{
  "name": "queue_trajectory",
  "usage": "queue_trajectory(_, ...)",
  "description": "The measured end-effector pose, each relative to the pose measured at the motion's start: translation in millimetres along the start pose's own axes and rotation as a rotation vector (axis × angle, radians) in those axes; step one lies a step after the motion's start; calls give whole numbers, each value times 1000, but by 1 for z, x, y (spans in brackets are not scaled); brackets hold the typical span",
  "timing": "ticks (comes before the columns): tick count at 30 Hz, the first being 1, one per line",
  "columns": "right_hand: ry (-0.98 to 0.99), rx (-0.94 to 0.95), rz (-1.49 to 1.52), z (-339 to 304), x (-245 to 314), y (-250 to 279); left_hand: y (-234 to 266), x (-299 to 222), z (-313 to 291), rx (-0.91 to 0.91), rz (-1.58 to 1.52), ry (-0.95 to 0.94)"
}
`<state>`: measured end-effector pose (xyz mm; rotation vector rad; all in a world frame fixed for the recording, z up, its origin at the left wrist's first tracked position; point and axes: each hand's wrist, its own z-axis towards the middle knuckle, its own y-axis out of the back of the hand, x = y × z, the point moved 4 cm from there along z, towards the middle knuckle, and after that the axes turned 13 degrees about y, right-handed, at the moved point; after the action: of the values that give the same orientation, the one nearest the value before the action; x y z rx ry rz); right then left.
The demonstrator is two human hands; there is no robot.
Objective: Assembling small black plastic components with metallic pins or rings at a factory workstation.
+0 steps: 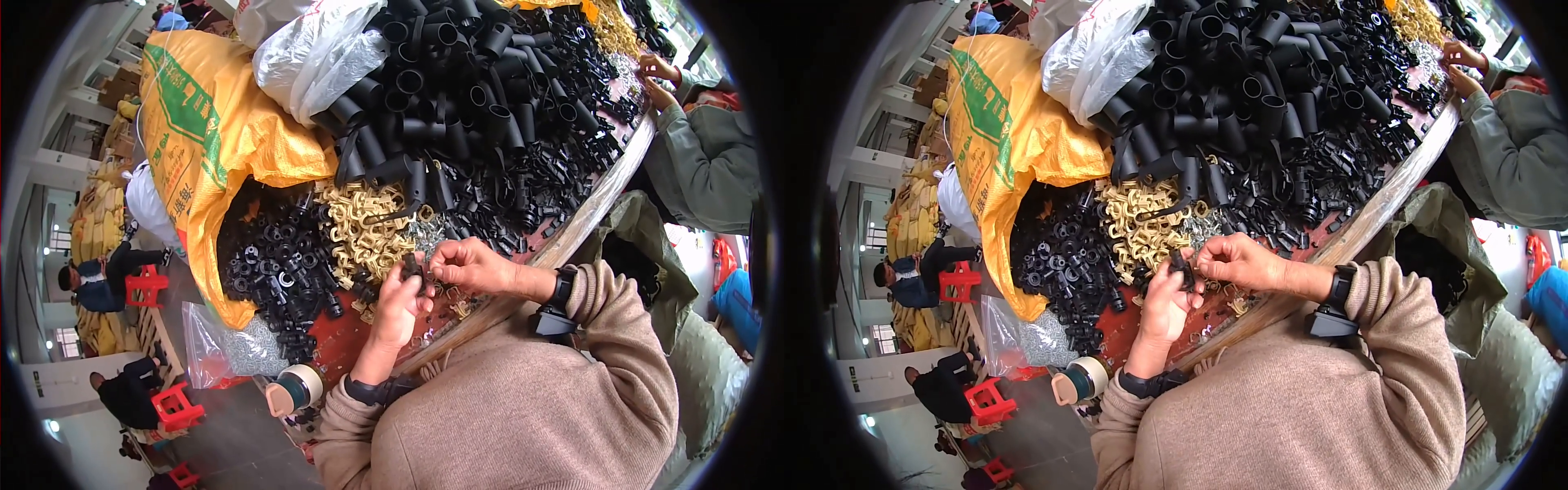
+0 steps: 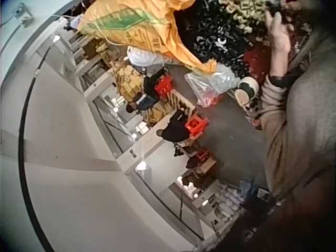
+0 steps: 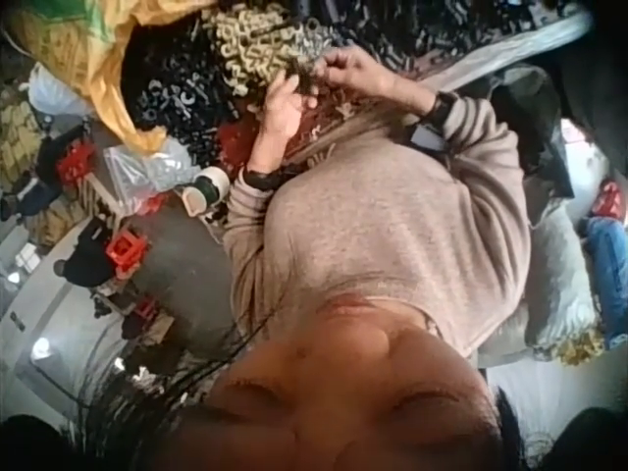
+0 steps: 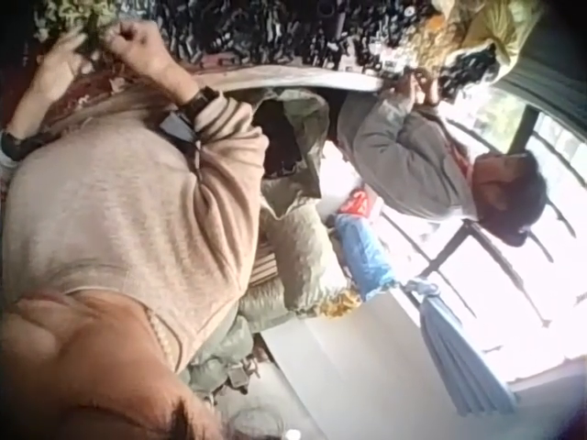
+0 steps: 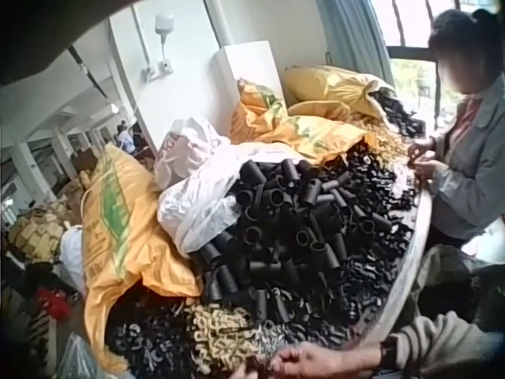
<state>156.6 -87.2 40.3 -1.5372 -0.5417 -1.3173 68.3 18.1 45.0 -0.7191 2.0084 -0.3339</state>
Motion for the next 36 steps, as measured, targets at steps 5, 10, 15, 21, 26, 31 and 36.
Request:
queue_trajectory(5,308,77,-650,-1,18,8,2,1,1,136,-249,179)
queue_trajectory(10,514,133,-868,-3,33,-6,4,8,0,104,-114,173)
queue_trajectory(15,614,222,-1152,-8,33,-12,-1,9,-2,129,-72,162)
queue_trajectory(21,579,234,-1200,-8,37,-16,-5,12,-3,144,-10,130)
queue_trajectory(26,548,209,-1191,-9,35,-15,-4,15,-3,176,18,152)
queue_trajectory(31,413,316,-1136,-10,36,-17,-2,20,-5,163,57,201)
queue_trajectory(36,392,313,-1081,-9,35,-17,2,20,-4,173,58,226)
